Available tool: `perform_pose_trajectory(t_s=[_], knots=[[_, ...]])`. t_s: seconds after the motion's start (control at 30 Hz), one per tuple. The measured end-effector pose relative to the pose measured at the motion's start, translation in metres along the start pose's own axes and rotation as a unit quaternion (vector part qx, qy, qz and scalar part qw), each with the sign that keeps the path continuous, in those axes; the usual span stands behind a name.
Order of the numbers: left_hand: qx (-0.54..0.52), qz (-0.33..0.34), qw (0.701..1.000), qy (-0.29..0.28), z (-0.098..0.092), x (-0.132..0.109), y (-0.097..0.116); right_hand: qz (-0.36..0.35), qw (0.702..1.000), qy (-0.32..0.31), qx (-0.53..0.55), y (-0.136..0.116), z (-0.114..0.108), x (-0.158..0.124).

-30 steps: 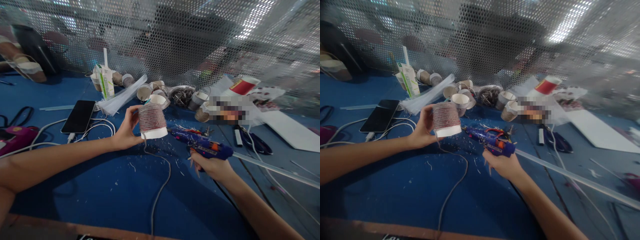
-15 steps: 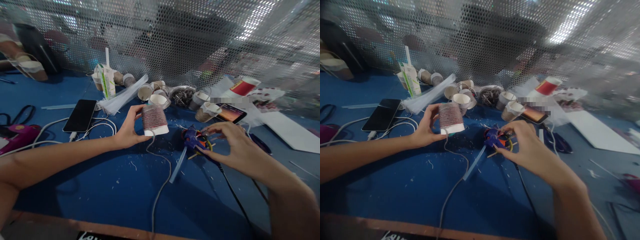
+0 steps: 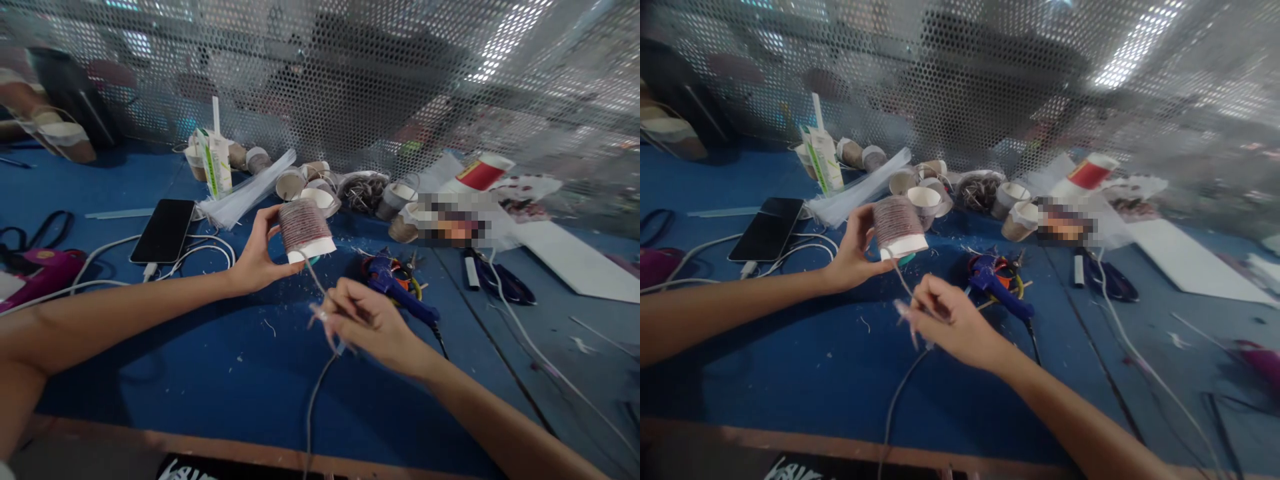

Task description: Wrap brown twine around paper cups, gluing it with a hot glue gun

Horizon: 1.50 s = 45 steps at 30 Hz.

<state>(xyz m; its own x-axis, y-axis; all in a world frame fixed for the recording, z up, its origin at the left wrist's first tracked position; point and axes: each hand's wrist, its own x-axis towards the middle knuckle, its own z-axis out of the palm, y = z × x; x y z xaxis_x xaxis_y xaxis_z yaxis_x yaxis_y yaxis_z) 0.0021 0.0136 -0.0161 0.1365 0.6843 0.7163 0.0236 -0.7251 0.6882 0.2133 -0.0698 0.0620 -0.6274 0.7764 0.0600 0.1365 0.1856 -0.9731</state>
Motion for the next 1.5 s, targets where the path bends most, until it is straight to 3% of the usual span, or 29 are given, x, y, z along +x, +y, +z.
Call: perform_pose_trajectory(t_s=[0.13,0.23,0.37,0.5,0.57,0.63,0.7,0.77,0.83,0.93,1.03,1.13,1.27,1.37,1.5], knots=[[-0.012,-0.025,0.998,-0.050,0.000,0.001,0.004,-0.099,0.987,0.099,0.073,-0.011,-0.016,-0.001],[-0.037,-0.029,0.994,-0.095,-0.001,0.002,0.008,-0.119,0.976,0.173,0.056,-0.014,-0.027,0.002],[-0.059,-0.039,0.990,-0.121,-0.002,0.002,0.011,-0.079,0.972,0.222,0.015,-0.011,-0.036,0.005],[-0.092,-0.053,0.985,-0.134,-0.004,0.003,0.013,0.025,0.975,0.181,-0.123,-0.010,-0.045,0.002],[-0.103,-0.059,0.984,-0.134,-0.006,0.004,0.014,0.036,0.944,0.207,-0.253,-0.009,-0.050,-0.001],[-0.113,-0.065,0.982,-0.138,-0.008,0.005,0.016,0.001,0.883,0.278,-0.379,-0.005,-0.055,-0.003],[-0.121,-0.077,0.979,-0.148,-0.009,0.006,0.017,-0.047,0.838,0.344,-0.420,-0.001,-0.056,-0.004],[-0.122,-0.090,0.976,-0.158,-0.009,0.006,0.016,-0.102,0.851,0.378,-0.350,0.001,-0.051,-0.006],[-0.108,-0.098,0.976,-0.162,-0.008,0.005,0.014,-0.144,0.892,0.364,-0.225,-0.001,-0.039,-0.009],[-0.065,-0.106,0.980,-0.158,-0.006,0.004,0.011,-0.136,0.955,0.252,-0.076,-0.007,-0.019,-0.016],[-0.030,-0.099,0.983,-0.149,-0.005,0.005,0.011,-0.118,0.983,0.139,-0.013,-0.007,-0.005,-0.022],[-0.014,-0.075,0.987,-0.144,-0.005,0.005,0.013,-0.089,0.990,0.114,-0.010,-0.003,-0.002,-0.022],[-0.015,-0.059,0.988,-0.144,-0.005,0.006,0.016,-0.038,0.989,0.136,0.045,0.000,-0.005,-0.018],[-0.037,-0.058,0.987,-0.143,-0.004,0.006,0.019,-0.028,0.980,0.176,0.092,-0.001,-0.008,-0.014],[-0.048,-0.056,0.987,-0.142,-0.004,0.006,0.019,-0.014,0.956,0.277,0.101,0.001,-0.013,-0.010]])
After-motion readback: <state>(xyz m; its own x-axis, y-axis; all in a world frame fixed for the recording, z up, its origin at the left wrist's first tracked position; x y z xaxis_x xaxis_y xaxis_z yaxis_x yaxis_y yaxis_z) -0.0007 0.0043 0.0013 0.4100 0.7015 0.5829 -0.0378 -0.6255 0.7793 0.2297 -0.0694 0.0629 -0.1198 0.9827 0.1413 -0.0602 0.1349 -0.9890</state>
